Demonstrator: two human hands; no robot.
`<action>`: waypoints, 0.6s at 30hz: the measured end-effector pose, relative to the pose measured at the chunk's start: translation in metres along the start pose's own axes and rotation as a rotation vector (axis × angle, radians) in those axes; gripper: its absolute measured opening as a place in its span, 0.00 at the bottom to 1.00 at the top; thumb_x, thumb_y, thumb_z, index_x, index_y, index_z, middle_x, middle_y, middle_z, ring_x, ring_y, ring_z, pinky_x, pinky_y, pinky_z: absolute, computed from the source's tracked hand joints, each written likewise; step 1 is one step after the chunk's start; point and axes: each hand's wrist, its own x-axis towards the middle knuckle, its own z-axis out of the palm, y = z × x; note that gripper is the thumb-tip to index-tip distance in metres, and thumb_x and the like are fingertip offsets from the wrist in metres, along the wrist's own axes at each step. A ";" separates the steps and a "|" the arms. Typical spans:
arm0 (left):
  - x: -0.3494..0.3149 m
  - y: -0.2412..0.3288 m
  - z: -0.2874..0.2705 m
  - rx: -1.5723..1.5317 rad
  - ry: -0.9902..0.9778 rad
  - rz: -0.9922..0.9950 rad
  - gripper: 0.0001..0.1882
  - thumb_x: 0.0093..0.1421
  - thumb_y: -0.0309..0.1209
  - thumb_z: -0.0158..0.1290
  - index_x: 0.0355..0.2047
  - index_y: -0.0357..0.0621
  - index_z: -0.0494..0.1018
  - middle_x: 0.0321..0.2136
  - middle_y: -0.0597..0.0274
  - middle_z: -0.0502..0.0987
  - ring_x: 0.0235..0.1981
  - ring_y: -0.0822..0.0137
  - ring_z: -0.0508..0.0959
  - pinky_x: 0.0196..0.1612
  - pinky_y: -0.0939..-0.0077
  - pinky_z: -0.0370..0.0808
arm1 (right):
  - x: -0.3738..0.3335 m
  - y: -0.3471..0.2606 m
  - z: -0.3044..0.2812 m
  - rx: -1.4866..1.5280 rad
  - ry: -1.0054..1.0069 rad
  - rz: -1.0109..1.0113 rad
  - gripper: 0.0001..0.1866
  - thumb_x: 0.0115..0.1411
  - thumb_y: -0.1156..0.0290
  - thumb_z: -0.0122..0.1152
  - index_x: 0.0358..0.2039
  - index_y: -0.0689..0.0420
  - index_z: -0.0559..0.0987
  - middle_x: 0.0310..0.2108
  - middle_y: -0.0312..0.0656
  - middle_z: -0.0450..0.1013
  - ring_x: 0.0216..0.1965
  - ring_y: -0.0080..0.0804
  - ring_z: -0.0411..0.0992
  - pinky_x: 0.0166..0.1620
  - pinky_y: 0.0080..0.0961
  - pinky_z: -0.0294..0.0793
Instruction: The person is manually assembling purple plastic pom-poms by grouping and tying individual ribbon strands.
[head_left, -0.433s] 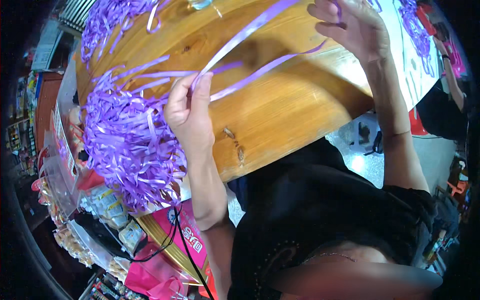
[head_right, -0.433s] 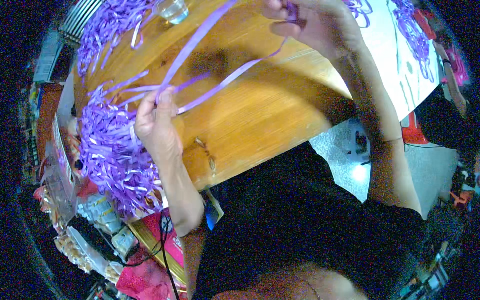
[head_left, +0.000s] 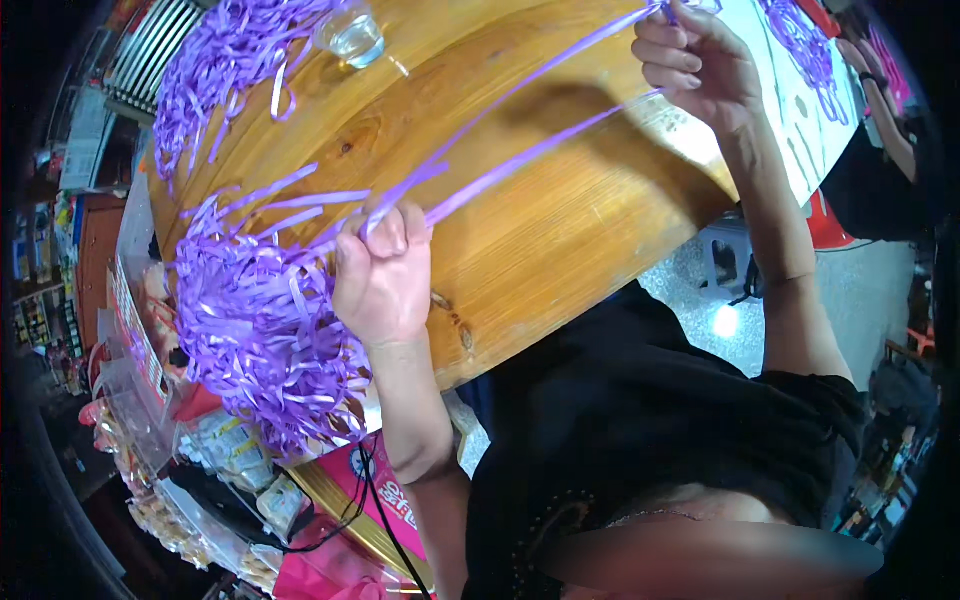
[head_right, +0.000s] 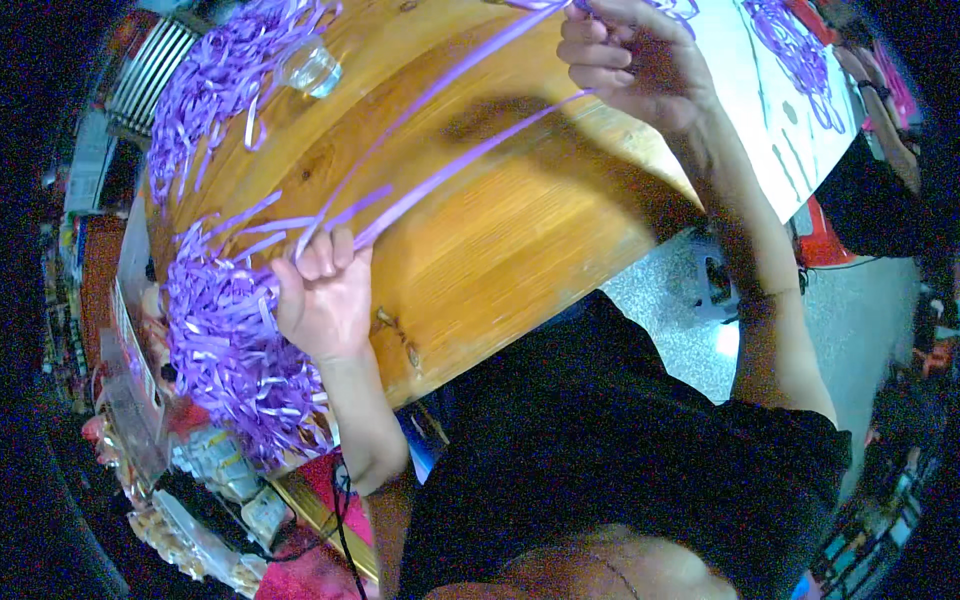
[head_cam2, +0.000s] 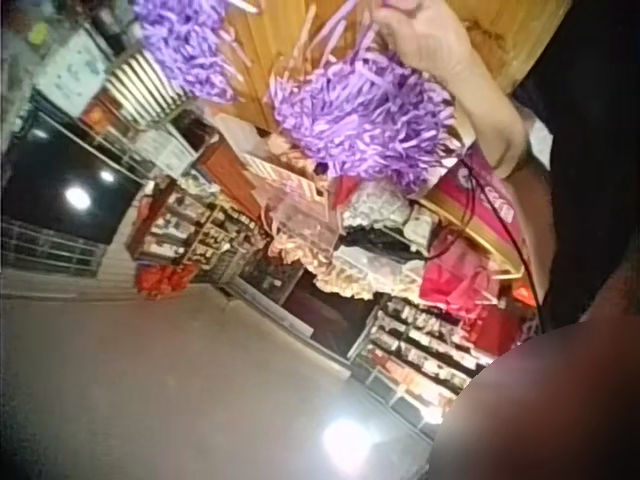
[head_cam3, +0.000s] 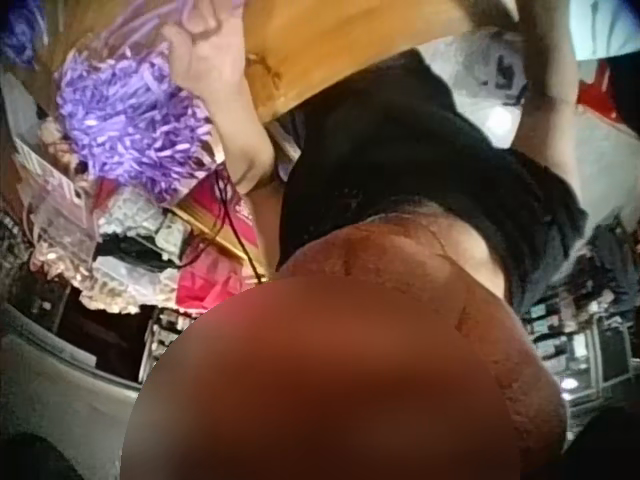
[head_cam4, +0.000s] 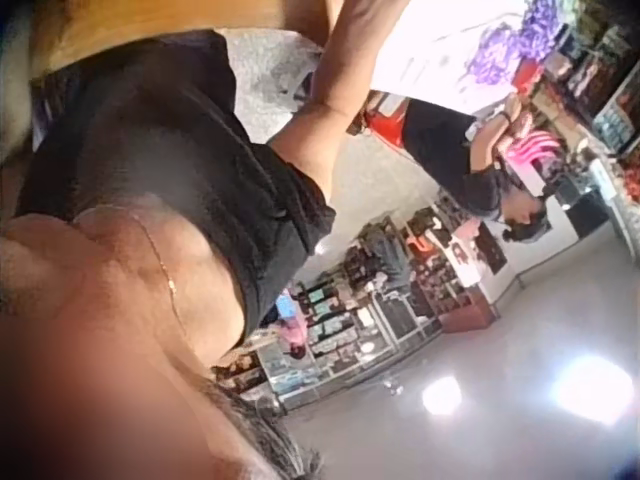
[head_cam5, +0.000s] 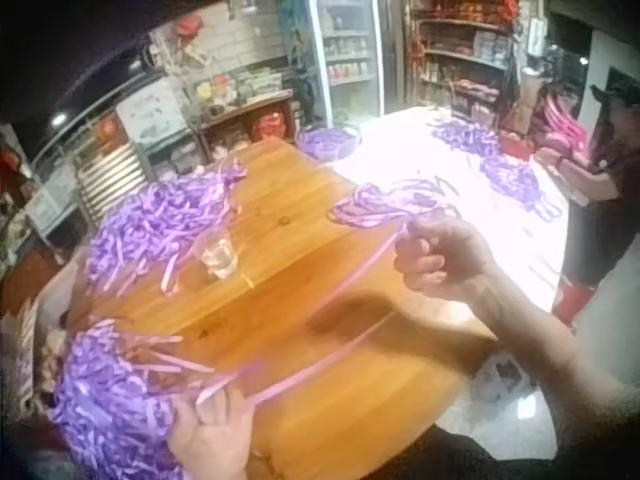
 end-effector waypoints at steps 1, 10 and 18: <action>0.001 -0.003 -0.001 0.087 0.050 0.047 0.19 0.61 0.46 0.50 0.27 0.42 0.71 0.24 0.64 0.66 0.32 0.67 0.67 0.50 0.59 0.61 | -0.003 -0.002 0.001 0.062 0.009 -0.017 0.06 0.59 0.69 0.56 0.27 0.55 0.72 0.23 0.32 0.61 0.22 0.20 0.56 0.23 0.17 0.57; -0.007 0.007 0.004 0.212 0.246 0.036 0.23 0.63 0.38 0.49 0.53 0.36 0.66 0.42 0.57 0.71 0.42 0.63 0.70 0.44 0.64 0.68 | -0.031 -0.130 -0.017 -0.511 0.022 -0.750 0.06 0.59 0.70 0.55 0.26 0.56 0.73 0.19 0.33 0.64 0.18 0.25 0.62 0.21 0.21 0.62; 0.000 0.004 0.003 0.086 0.249 -0.016 0.17 0.65 0.35 0.45 0.49 0.39 0.69 0.33 0.64 0.68 0.32 0.70 0.66 0.38 0.71 0.64 | -0.031 -0.220 -0.031 -1.416 0.621 -1.366 0.09 0.57 0.71 0.60 0.38 0.60 0.80 0.27 0.33 0.75 0.25 0.17 0.68 0.27 0.14 0.65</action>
